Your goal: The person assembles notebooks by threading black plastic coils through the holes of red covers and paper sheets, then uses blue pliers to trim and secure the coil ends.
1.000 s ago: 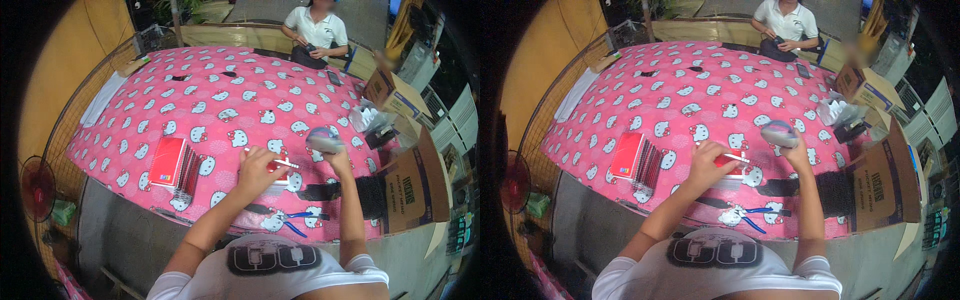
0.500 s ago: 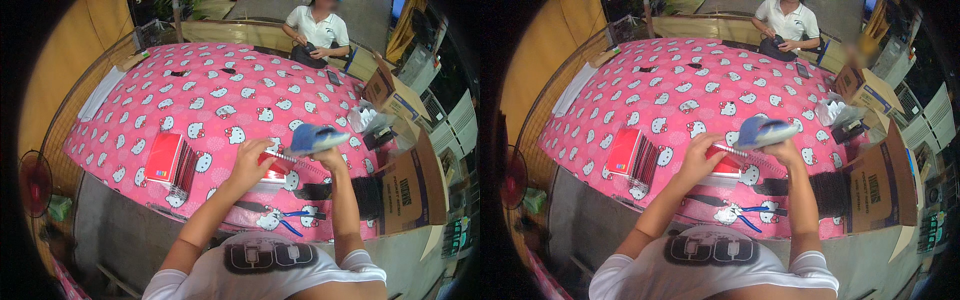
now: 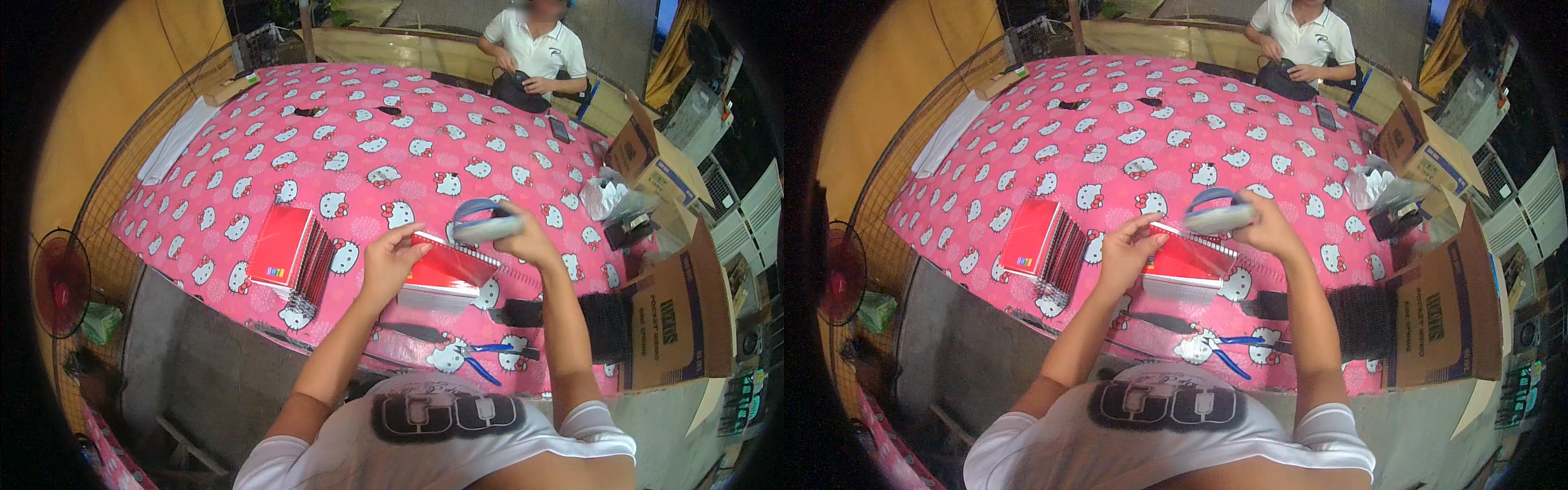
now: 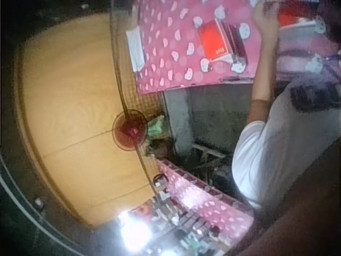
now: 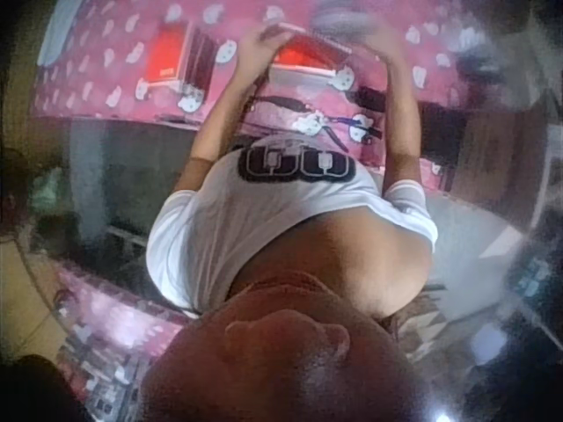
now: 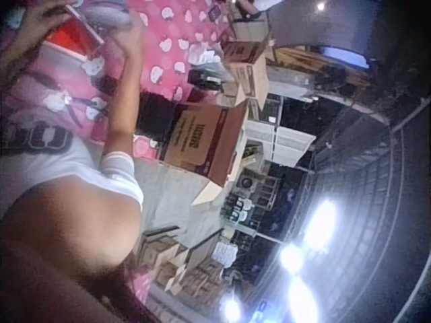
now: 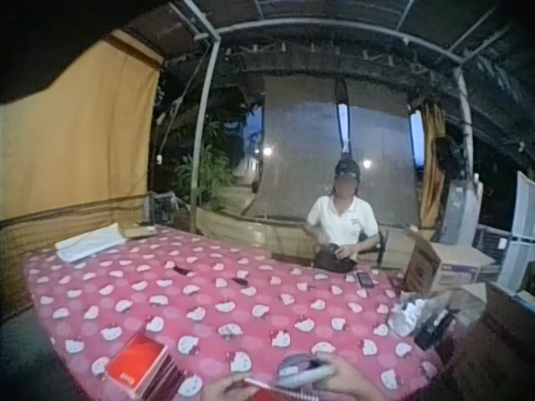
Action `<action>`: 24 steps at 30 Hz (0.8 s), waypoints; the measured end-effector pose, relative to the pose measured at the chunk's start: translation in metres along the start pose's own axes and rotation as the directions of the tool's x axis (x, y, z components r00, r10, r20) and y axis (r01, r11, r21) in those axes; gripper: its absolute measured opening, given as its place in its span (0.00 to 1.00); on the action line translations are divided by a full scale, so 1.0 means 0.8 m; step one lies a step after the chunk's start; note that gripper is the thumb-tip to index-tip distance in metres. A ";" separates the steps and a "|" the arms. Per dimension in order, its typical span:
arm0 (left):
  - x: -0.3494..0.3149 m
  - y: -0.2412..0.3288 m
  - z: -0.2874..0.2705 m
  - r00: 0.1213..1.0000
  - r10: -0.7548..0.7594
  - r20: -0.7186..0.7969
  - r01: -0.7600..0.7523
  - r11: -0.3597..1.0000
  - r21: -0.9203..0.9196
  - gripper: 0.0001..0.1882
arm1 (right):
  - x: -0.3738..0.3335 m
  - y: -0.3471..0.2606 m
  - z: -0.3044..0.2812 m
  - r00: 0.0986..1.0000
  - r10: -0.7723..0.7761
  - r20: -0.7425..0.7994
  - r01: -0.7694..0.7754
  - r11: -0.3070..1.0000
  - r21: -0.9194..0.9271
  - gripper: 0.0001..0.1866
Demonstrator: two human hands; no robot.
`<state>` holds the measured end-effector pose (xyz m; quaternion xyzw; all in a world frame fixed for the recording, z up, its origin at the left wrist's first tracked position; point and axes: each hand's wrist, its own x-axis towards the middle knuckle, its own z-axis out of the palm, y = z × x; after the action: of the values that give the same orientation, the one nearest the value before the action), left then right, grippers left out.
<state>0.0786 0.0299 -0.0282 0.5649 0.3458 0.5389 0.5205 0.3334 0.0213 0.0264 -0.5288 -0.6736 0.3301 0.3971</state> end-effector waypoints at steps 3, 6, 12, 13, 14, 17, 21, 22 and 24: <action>0.001 0.005 0.000 0.999 -0.032 0.034 0.033 0.998 -0.053 0.18 | 0.013 0.011 -0.005 1.000 0.027 0.003 -0.027 0.999 -0.024 0.23; 0.003 0.004 -0.005 0.999 -0.039 0.021 0.040 0.999 -0.036 0.18 | -0.002 -0.024 0.016 0.998 -0.011 0.054 0.001 0.983 0.184 0.21; 0.004 0.012 0.009 1.000 0.024 -0.005 -0.024 0.995 0.097 0.19 | 0.000 0.008 -0.001 0.994 0.064 0.086 -0.083 0.967 0.242 0.24; 0.002 0.015 0.013 0.998 0.063 0.004 -0.062 0.987 0.150 0.19 | 0.007 0.016 0.001 0.996 0.015 0.091 -0.023 0.997 0.080 0.24; -0.001 0.018 0.014 0.996 0.077 0.042 -0.085 0.967 0.240 0.19 | 0.008 0.024 0.001 0.994 -0.030 0.104 0.039 0.996 -0.084 0.24; 0.000 0.023 0.001 0.990 0.125 0.061 -0.138 0.928 0.345 0.20 | 0.007 -0.013 0.009 0.996 0.020 0.088 -0.024 0.999 0.045 0.21; -0.003 0.010 0.004 0.999 0.029 0.035 -0.030 0.999 0.035 0.20 | 0.013 0.004 0.009 0.998 -0.012 0.063 0.016 0.998 -0.058 0.21; 0.000 0.004 0.001 1.000 -0.014 0.026 0.015 0.999 -0.048 0.20 | 0.018 -0.003 0.010 0.998 -0.045 0.045 0.046 0.998 -0.034 0.21; 0.001 -0.007 0.000 0.999 -0.033 0.011 0.034 0.993 -0.114 0.20 | 0.009 -0.007 0.016 0.997 -0.067 0.037 0.064 0.996 0.059 0.21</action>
<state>0.0793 0.0319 -0.0331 0.5308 0.3212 0.5464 0.5625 0.3185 0.0271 0.0267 -0.4881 -0.6883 0.3466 0.4096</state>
